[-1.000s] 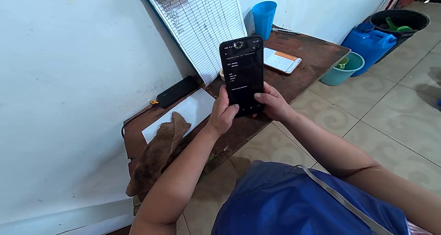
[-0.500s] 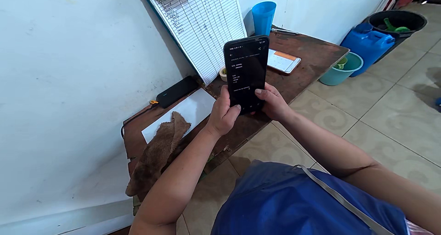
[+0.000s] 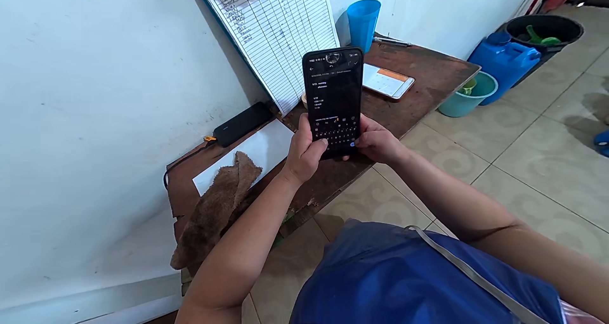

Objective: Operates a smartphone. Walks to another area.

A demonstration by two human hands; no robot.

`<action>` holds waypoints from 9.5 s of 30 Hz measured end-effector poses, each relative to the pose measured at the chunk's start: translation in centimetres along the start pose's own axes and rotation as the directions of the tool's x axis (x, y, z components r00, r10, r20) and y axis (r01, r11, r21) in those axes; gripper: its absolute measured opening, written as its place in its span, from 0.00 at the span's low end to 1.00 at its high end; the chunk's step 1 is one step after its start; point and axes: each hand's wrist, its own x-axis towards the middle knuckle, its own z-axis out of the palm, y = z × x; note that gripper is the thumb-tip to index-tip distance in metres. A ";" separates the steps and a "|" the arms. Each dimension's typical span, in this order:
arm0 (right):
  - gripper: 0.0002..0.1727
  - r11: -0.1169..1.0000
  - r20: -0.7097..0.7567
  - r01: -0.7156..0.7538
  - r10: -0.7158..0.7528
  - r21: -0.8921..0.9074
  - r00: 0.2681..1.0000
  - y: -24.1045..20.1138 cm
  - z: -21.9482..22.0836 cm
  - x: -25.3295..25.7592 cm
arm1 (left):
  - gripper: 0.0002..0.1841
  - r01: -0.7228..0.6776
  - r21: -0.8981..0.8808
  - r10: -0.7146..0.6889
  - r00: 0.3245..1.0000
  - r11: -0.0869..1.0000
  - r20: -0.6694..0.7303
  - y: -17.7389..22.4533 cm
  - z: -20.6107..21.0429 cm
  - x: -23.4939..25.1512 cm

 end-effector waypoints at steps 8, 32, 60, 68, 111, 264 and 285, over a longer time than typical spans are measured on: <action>0.28 1.000 0.007 -0.006 0.006 -0.003 1.000 -0.2 0.1 -0.1 | 0.32 0.014 -0.025 -0.013 1.000 1.000 0.000 0.0 0.0 0.0; 0.33 0.996 0.055 0.031 -0.027 -0.080 0.998 0.2 -0.2 -0.1 | 0.33 0.039 -0.040 -0.039 0.999 0.998 -0.005 0.1 0.0 0.1; 0.34 0.992 0.050 0.024 -0.018 -0.127 0.999 -0.2 0.0 -0.1 | 0.35 0.034 0.002 -0.034 0.999 0.999 0.030 0.2 -0.2 0.0; 0.34 0.992 0.036 0.016 -0.011 -0.124 0.999 -0.2 0.1 -0.1 | 0.34 0.035 0.001 -0.035 0.999 0.999 0.034 0.1 -0.2 0.1; 0.20 0.986 -0.082 0.098 -0.110 -0.132 0.991 0.4 0.4 -0.3 | 0.31 -0.053 0.132 0.047 0.998 0.990 0.051 0.4 0.0 0.0; 0.29 0.941 -0.101 0.167 -0.204 -0.294 0.974 0.2 1.5 -0.5 | 0.25 -0.014 0.141 0.020 0.999 0.990 -0.037 0.2 0.5 -0.1; 0.23 0.942 -0.182 0.158 -0.218 -0.297 0.959 0.1 1.9 -0.4 | 0.31 -0.090 0.150 0.085 0.996 0.985 0.041 0.2 0.3 -0.1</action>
